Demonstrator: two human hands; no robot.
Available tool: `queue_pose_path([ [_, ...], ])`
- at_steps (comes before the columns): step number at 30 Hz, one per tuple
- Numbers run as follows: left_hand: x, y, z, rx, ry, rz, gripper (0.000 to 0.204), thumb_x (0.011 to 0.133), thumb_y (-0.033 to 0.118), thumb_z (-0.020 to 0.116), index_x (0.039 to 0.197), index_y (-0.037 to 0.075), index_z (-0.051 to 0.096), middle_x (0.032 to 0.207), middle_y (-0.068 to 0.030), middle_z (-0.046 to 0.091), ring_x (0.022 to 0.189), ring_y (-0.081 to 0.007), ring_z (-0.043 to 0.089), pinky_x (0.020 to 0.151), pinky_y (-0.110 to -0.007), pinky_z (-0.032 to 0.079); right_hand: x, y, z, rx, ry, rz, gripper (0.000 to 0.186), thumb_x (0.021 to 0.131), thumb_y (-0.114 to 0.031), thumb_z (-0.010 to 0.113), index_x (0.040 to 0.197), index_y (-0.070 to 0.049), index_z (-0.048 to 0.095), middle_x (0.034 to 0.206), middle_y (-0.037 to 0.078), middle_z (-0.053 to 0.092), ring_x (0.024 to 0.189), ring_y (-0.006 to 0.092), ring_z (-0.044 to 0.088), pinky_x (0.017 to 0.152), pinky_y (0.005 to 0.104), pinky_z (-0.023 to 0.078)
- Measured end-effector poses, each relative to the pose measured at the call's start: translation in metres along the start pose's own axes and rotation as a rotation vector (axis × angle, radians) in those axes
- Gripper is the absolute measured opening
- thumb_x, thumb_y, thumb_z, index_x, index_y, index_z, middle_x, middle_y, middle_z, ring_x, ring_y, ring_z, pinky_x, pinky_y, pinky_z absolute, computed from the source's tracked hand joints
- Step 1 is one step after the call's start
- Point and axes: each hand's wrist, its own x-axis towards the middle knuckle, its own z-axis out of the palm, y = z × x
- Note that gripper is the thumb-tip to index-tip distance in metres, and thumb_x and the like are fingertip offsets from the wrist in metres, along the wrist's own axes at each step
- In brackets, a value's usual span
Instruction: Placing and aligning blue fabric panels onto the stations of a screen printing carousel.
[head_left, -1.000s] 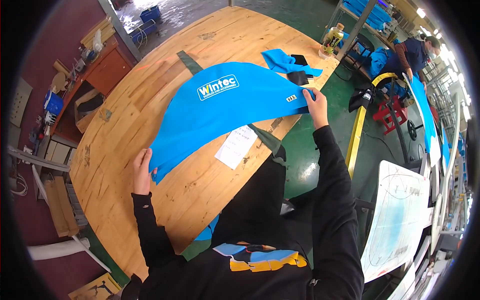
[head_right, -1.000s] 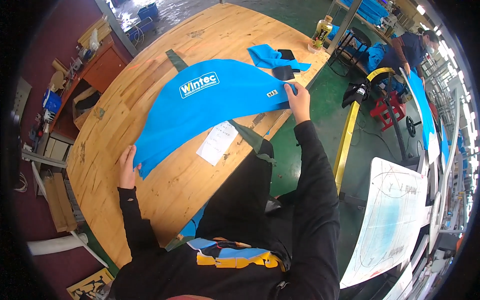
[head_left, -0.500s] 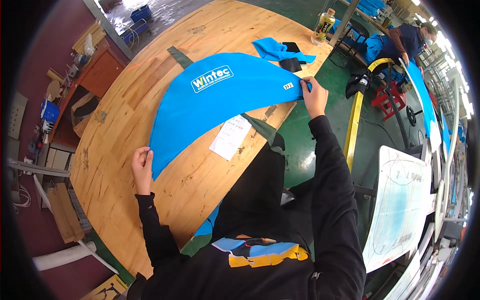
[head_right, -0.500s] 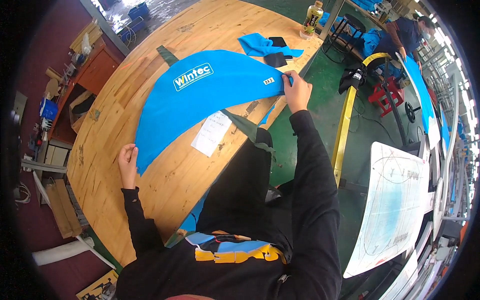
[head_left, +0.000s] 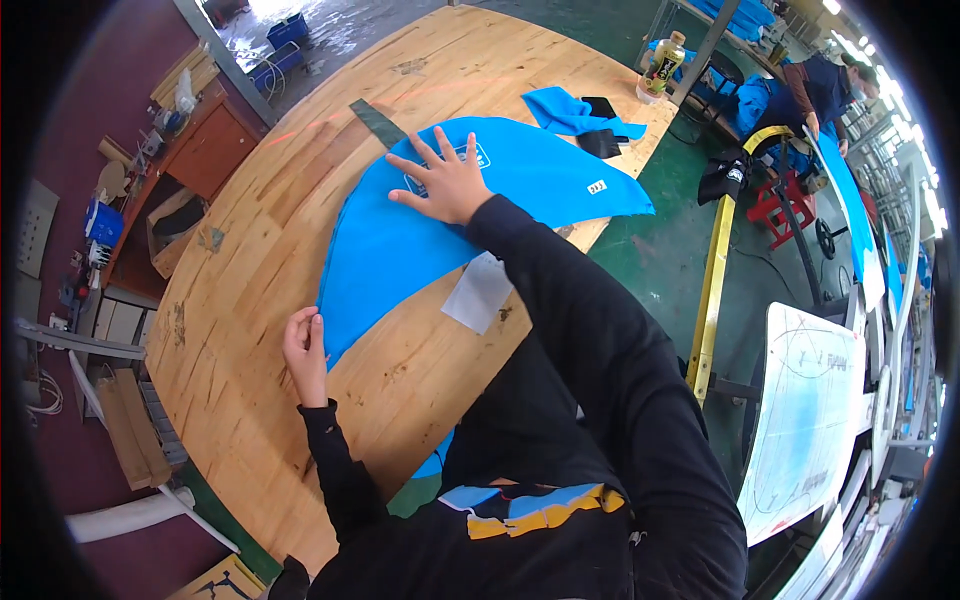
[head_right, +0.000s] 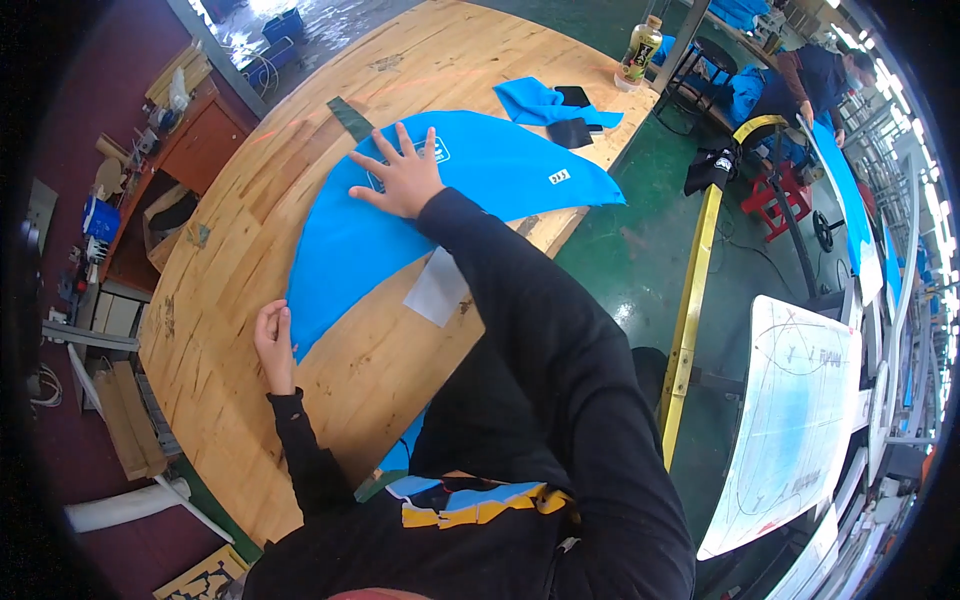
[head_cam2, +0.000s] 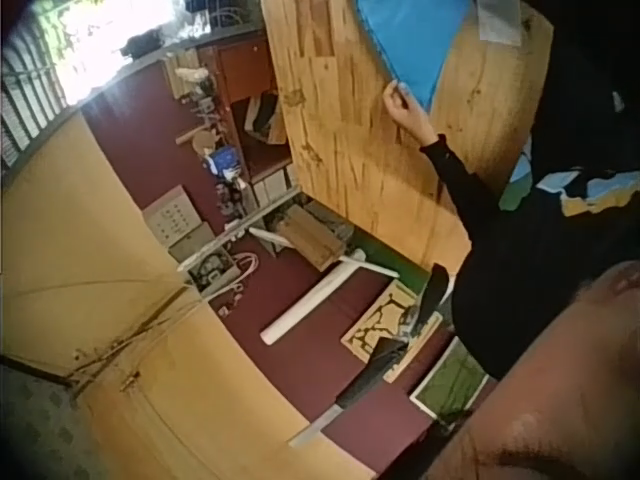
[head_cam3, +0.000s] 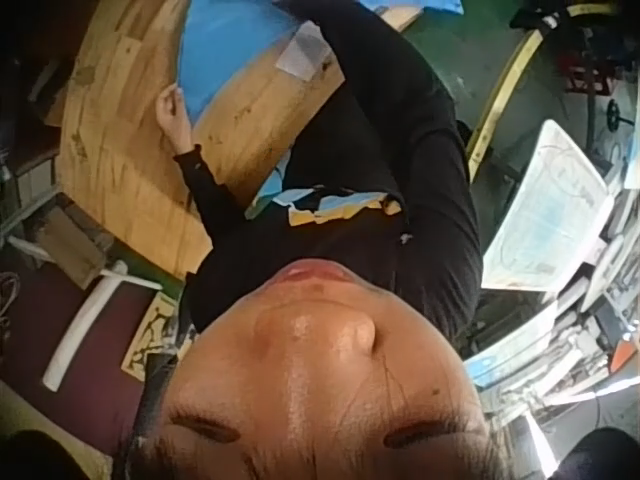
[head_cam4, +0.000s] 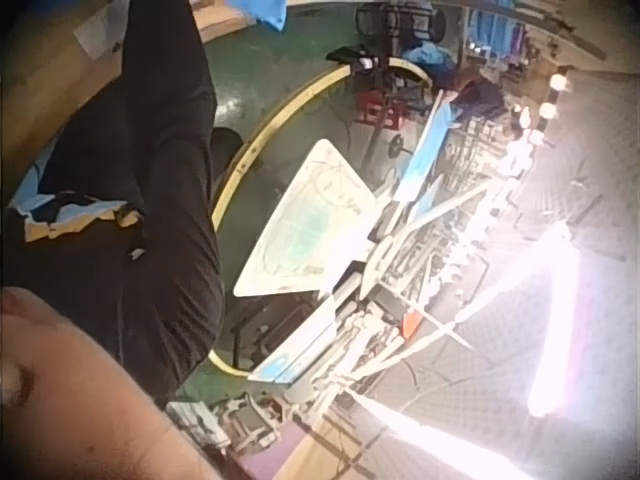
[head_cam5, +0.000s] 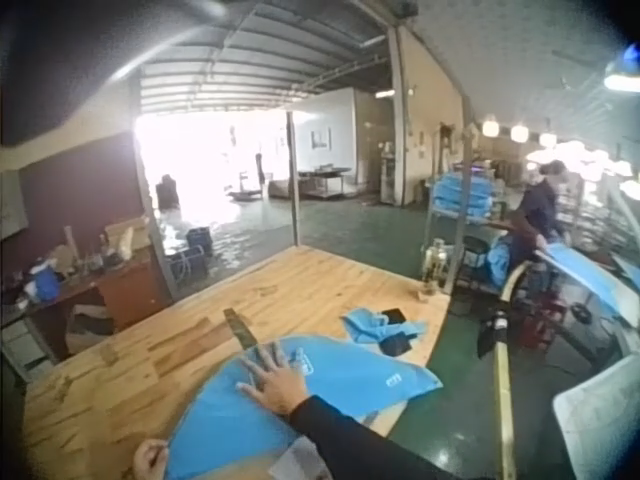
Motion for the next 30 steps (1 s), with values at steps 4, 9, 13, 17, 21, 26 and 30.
queue_pose_path([
  [4,0.005,-0.014,-0.004,-0.034,-0.036,0.149,0.012,0.095,0.011,0.056,0.099,-0.001,0.056,0.08,0.0028,0.057,0.069,-0.0013,0.048,0.06,-0.017,0.036,0.015,0.011,0.021,-0.02,-0.09,0.116,0.068,0.086,-0.073,0.032,0.14,-0.034,0.043,0.15,0.01,0.032,0.142,0.0364,0.019,0.105,0.0717,0.001],
  [9,0.007,-0.022,-0.001,-0.042,0.013,0.252,0.015,0.096,0.011,0.056,0.102,-0.002,0.056,0.088,0.0002,0.06,0.077,-0.0054,0.055,0.066,-0.021,0.043,0.009,0.022,0.021,0.049,-0.048,0.098,0.067,0.088,-0.071,0.033,0.142,-0.033,0.039,0.152,0.009,0.03,0.141,0.0365,0.02,0.105,0.0715,0.004],
  [13,0.001,-0.015,0.0,0.004,-0.006,0.239,0.017,0.096,0.013,0.056,0.103,-0.002,0.057,0.089,-0.004,0.063,0.081,-0.0096,0.06,0.068,-0.024,0.046,-0.02,0.064,-0.001,0.039,0.005,0.157,0.068,0.088,-0.07,0.03,0.142,-0.031,0.04,0.152,0.009,0.03,0.142,0.0356,0.02,0.106,0.0702,0.002],
  [17,-0.011,0.006,0.009,0.558,0.245,0.421,0.023,0.094,0.019,0.059,0.103,-0.001,0.059,0.093,-0.0158,0.064,0.08,-0.0271,0.063,0.07,-0.033,0.049,-0.07,0.128,-0.035,-0.122,0.077,0.325,0.063,0.09,-0.067,0.029,0.141,-0.031,0.042,0.151,0.011,0.031,0.141,0.0362,0.023,0.106,0.0703,0.002],
  [21,-0.015,0.045,0.025,0.956,0.37,0.708,0.023,0.094,0.018,0.056,0.109,0.002,0.06,0.097,-0.0154,0.058,0.094,-0.0347,0.054,0.079,-0.044,0.044,-0.14,0.182,-0.086,-0.136,0.138,0.623,0.061,0.092,-0.062,0.032,0.142,-0.027,0.041,0.15,0.015,0.031,0.139,0.0398,0.023,0.105,0.071,0.006],
  [26,-0.038,0.081,0.101,0.729,0.126,0.911,0.02,0.093,0.015,0.054,0.109,0.005,0.061,0.102,-0.013,0.058,0.098,-0.0327,0.054,0.084,-0.045,0.042,-0.259,0.2,-0.118,-0.11,0.226,0.812,0.056,0.096,-0.05,0.037,0.143,-0.019,0.038,0.147,0.018,0.034,0.139,0.0373,0.025,0.107,0.0664,0.013],
  [30,-0.041,0.104,0.18,0.591,-0.2,1.037,0.021,0.084,0.013,0.061,0.104,0.008,0.065,0.108,-0.013,0.06,0.103,-0.033,0.054,0.089,-0.043,0.042,-0.38,0.165,-0.112,-0.097,0.354,0.735,0.041,0.092,-0.031,0.055,0.123,-0.005,0.054,0.127,0.018,0.054,0.12,0.0349,0.048,0.096,0.0433,0.042],
])
